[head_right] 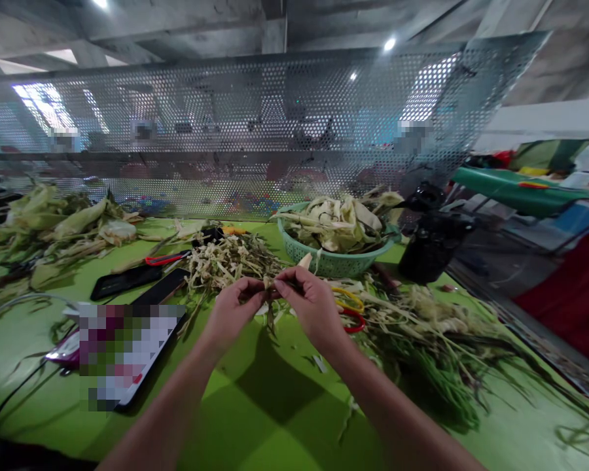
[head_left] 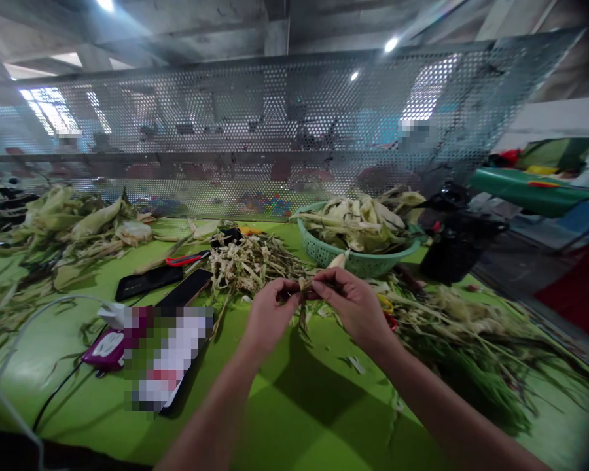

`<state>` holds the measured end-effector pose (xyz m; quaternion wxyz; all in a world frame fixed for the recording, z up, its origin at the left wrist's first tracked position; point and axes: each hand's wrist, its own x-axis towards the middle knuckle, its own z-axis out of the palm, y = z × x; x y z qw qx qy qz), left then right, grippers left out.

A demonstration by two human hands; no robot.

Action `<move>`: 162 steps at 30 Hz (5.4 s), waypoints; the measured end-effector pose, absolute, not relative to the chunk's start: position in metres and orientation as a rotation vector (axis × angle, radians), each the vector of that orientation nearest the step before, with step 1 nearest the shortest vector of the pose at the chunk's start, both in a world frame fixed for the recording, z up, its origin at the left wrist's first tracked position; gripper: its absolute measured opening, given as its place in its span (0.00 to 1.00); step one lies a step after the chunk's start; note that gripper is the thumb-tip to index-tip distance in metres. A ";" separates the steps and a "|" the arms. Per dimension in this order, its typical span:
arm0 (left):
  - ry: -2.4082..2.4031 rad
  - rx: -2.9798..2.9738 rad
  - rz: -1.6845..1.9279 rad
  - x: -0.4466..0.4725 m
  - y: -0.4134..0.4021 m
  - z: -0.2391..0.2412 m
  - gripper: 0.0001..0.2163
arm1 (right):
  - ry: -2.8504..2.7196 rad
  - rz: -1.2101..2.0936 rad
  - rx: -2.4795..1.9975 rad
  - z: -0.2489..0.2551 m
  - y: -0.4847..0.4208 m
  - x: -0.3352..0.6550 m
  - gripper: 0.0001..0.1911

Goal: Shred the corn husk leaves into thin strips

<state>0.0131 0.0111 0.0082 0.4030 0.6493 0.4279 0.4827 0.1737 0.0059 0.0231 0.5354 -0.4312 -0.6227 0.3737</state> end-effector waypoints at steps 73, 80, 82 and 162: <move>0.761 0.880 1.160 0.004 0.015 0.010 0.13 | -2.156 0.082 -1.929 0.037 0.008 0.283 0.31; 0.775 0.887 1.160 0.002 0.013 0.012 0.11 | -2.011 0.329 -1.837 0.040 -0.016 0.306 0.34; 0.775 0.887 1.156 0.001 0.012 0.012 0.11 | -2.016 0.426 -1.780 0.047 -0.029 0.295 0.35; 0.861 0.909 1.187 -0.004 0.013 0.017 0.09 | -2.204 -0.096 -2.013 0.036 -0.028 0.251 0.17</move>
